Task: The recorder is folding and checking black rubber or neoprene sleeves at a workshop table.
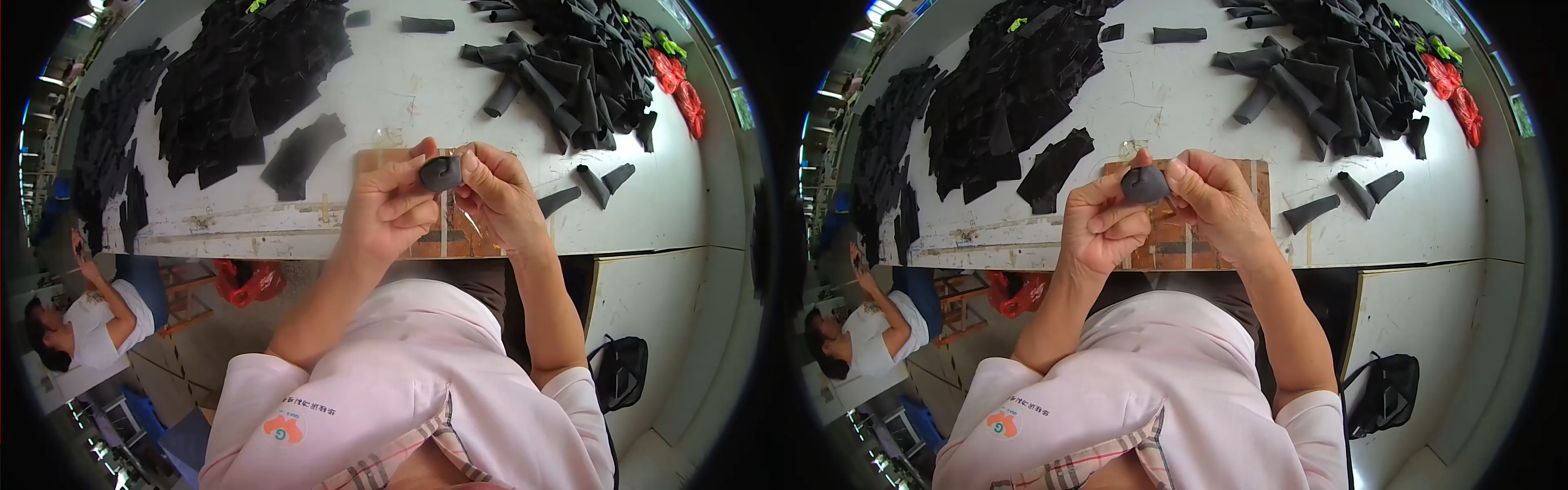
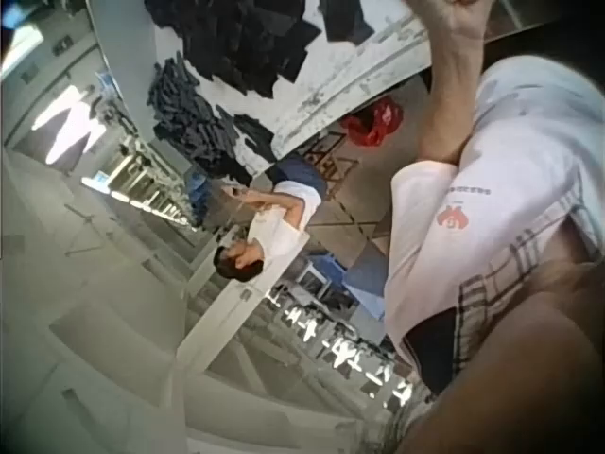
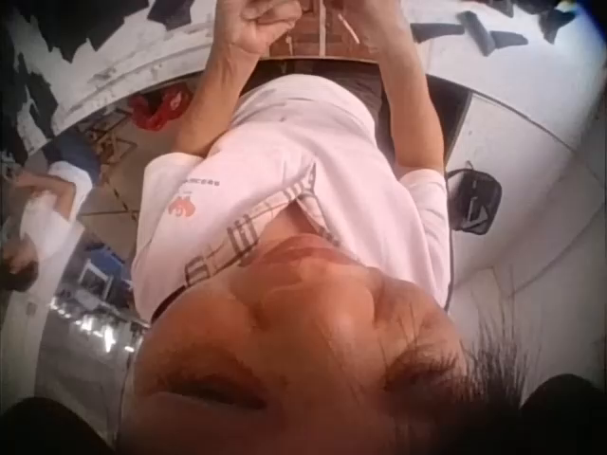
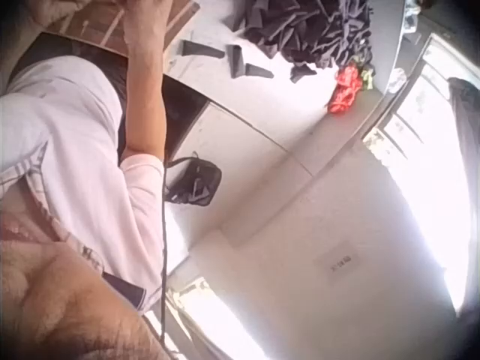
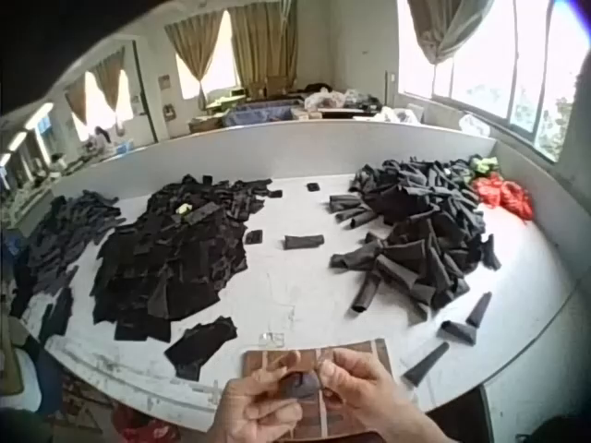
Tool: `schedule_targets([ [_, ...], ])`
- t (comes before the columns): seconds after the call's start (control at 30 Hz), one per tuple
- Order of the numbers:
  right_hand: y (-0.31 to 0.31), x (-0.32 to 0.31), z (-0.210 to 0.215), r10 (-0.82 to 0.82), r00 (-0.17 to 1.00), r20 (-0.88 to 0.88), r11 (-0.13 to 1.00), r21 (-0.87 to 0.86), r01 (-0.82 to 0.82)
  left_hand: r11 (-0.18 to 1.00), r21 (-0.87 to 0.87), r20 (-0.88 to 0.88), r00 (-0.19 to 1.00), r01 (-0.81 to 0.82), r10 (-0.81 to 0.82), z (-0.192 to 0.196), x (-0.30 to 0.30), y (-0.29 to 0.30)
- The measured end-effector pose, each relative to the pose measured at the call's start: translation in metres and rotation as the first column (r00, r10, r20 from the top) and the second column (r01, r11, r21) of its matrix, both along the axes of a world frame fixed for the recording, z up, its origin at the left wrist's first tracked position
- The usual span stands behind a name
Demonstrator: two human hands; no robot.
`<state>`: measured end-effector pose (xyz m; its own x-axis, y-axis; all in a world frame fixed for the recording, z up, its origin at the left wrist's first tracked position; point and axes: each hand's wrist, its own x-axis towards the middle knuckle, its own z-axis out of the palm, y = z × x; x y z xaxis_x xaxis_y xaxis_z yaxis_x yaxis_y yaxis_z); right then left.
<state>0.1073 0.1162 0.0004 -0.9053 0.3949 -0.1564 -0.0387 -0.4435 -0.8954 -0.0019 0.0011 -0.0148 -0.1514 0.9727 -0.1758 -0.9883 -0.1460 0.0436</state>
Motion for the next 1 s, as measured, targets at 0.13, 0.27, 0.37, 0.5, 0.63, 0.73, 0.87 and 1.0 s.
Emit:
schedule_targets([
  [0.13,0.014,-0.012,0.007,-0.029,0.997,0.075,0.993,0.113,0.021,0.999,0.029,0.347,0.937,-0.042,0.029,0.006,-0.007,0.014],
  [0.27,0.015,-0.011,-0.003,0.056,0.998,-0.003,0.996,-0.069,-0.056,0.994,-0.092,0.349,0.933,-0.059,0.088,0.009,-0.011,0.013],
  [0.37,0.011,-0.005,-0.01,0.0,1.0,-0.01,0.994,-0.113,-0.001,0.985,-0.168,0.126,0.99,-0.033,0.055,0.001,-0.003,0.01],
  [0.5,0.014,-0.004,-0.002,0.025,0.999,0.039,0.999,-0.025,-0.024,0.982,-0.131,-0.122,0.986,-0.133,0.117,0.008,0.004,0.002],
  [0.63,0.032,-0.014,0.002,0.144,0.986,-0.086,0.984,0.121,-0.133,0.926,-0.011,-0.817,0.537,-0.378,0.21,0.053,0.019,0.009],
  [0.73,0.028,-0.013,-0.015,0.202,0.976,-0.075,0.959,0.218,-0.182,0.93,-0.107,-0.798,0.588,-0.352,0.131,0.027,0.013,0.005],
  [0.87,0.01,-0.006,-0.029,0.091,0.992,-0.087,0.996,0.02,-0.09,0.955,-0.115,-0.553,0.816,-0.272,0.166,0.006,0.013,-0.001],
  [1.0,0.019,-0.013,0.009,0.146,0.989,0.0,0.975,0.167,-0.144,0.998,0.025,-0.055,0.997,-0.058,0.06,0.008,-0.008,0.006],
])
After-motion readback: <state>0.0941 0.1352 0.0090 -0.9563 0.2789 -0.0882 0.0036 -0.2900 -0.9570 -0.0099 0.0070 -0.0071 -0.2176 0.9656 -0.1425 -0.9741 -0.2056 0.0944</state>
